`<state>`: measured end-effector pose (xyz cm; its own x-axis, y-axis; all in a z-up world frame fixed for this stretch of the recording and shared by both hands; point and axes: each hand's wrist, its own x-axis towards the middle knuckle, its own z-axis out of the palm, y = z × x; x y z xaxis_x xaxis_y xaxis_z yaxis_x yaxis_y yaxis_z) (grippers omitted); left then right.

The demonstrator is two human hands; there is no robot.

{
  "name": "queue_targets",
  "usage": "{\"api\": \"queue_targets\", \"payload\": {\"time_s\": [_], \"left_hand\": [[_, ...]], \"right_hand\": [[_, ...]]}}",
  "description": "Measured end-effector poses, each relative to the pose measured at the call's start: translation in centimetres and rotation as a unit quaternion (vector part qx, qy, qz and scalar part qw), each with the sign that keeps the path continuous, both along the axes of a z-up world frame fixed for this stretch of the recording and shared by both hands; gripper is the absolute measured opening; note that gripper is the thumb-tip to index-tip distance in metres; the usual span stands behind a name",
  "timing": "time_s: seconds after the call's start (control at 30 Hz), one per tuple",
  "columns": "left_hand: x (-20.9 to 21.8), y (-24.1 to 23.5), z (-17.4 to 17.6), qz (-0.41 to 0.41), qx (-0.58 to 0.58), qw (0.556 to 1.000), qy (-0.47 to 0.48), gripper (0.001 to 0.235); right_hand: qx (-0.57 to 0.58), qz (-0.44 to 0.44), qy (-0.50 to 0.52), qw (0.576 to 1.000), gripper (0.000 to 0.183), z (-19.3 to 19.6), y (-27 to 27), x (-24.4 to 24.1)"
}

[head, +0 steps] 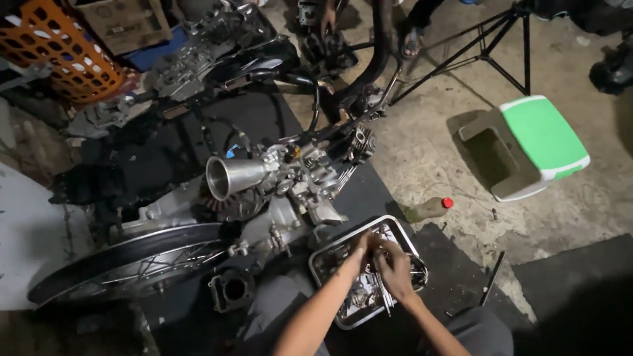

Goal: Cleaning and organizing motorcycle engine parts into a tray

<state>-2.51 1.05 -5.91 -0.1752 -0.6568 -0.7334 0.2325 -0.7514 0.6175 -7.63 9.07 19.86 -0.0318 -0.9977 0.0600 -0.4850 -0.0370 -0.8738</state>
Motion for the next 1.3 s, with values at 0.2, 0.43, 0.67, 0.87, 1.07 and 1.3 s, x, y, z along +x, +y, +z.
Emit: {"api": "queue_targets", "payload": {"time_s": [0.2,0.43,0.67,0.87,1.07,1.3], "left_hand": [[-1.3,2.0,2.6,0.059,-0.006,0.996,0.074,0.030],[-2.7,1.5,1.3,-0.005,0.008,1.000,-0.019,0.068],[2.4,-1.8,-0.7,-0.216,-0.020,0.952,-0.215,0.060],[1.9,-0.7,14.0,-0.121,0.072,0.985,-0.104,0.076],[2.2,-1.4,14.2,-0.096,0.054,0.991,-0.075,0.080],[2.0,-4.5,4.5,-0.156,0.028,0.981,-0.112,0.070]], "right_hand": [[-0.036,0.088,0.204,0.974,0.056,-10.7,-2.8,-2.2],[-0.064,0.121,0.395,0.909,0.034,-11.1,-3.5,-0.6],[-0.259,0.204,0.394,0.858,0.013,-2.8,-2.9,2.4],[-0.124,-0.014,0.255,0.959,0.011,-5.0,-3.1,-0.5],[0.105,-0.005,0.258,0.961,0.028,0.6,-6.5,4.6],[-0.222,0.167,0.472,0.837,0.019,-7.9,-4.8,0.6]]}}
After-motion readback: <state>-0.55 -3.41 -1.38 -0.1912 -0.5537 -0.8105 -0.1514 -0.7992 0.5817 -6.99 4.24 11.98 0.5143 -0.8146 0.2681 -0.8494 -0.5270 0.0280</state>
